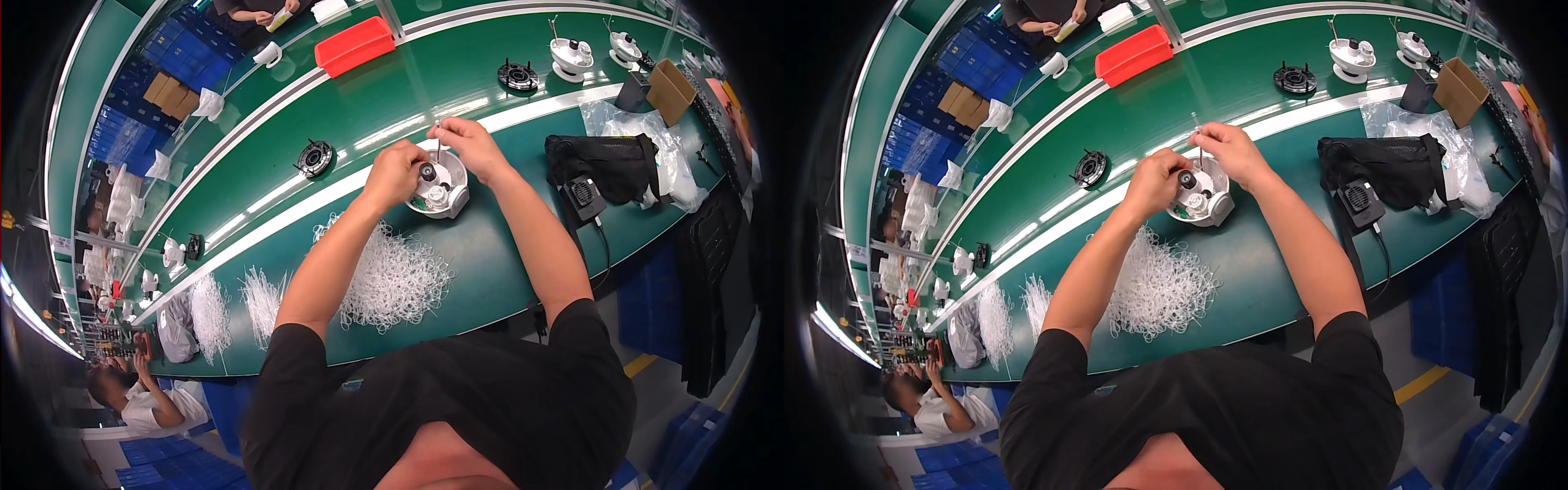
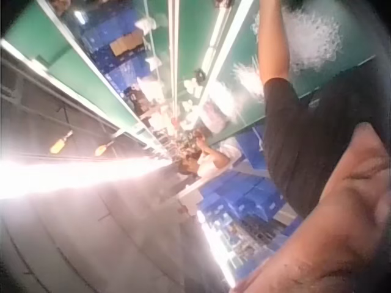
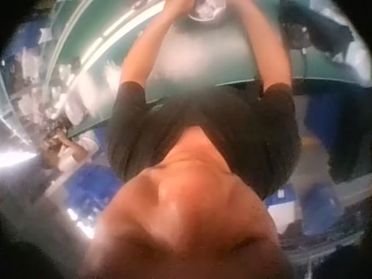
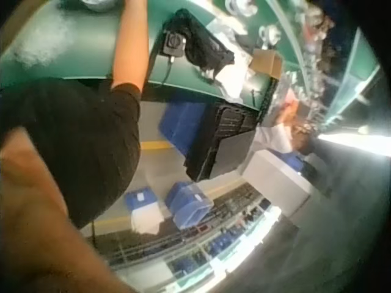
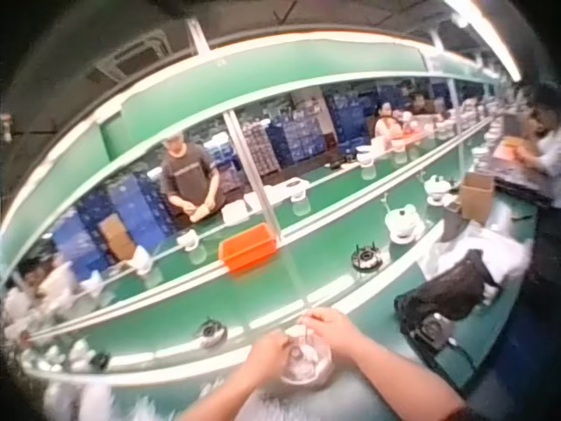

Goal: The person assembles small white electronic devices on a green assembly line. They pick up white zip ties, thread them through the devices, and pull them tight to secure components. The person repeatedly handles the devices and zip ties, moving finished units along the line.

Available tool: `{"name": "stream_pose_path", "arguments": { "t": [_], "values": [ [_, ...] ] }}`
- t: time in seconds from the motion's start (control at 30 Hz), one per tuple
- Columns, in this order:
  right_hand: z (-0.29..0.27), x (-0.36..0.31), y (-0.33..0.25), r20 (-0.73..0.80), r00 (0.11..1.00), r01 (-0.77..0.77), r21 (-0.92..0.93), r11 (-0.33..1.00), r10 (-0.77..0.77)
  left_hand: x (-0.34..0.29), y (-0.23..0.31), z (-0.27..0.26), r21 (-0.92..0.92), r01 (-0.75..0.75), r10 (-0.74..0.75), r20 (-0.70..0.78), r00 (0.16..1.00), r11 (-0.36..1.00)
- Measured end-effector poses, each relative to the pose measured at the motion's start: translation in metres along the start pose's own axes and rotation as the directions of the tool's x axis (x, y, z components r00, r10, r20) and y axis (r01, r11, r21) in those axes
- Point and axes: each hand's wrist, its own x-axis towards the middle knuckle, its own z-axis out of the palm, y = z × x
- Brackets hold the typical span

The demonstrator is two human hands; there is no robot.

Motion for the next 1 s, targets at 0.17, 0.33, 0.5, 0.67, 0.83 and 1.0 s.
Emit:
{"name": "stream_pose_path", "arguments": {
  "t": [0.17,0.33,0.5,0.67,0.83,1.0],
  "values": [
    [-0.012,0.003,0.009,0.055,0.982,-0.191,0.357,0.914,0.183,0.001,0.005,0.001,0.169,-0.089,0.093,-0.015,0.996,0.982],
    [-0.003,-0.012,-0.020,0.163,0.986,0.070,-0.505,0.861,0.016,-0.004,0.001,0.004,0.139,0.001,0.011,-0.085,0.996,0.990],
    [-0.004,-0.013,-0.019,0.270,0.948,0.303,-0.616,0.727,-0.167,-0.005,-0.001,0.004,0.116,0.016,-0.002,-0.113,0.994,0.993],
    [-0.006,-0.015,-0.026,0.302,0.928,0.373,-0.742,0.557,-0.219,-0.006,-0.005,0.005,0.172,-0.011,0.036,-0.145,0.989,0.985],
    [-0.016,-0.015,-0.025,0.305,0.938,0.341,-0.719,0.605,-0.167,-0.005,-0.004,-0.004,0.176,0.037,-0.014,-0.132,0.991,0.984],
    [-0.023,-0.015,-0.003,-0.107,0.953,0.234,-0.337,0.912,-0.283,-0.010,-0.024,-0.012,0.003,0.155,-0.153,-0.101,0.983,0.988]
  ]
}}
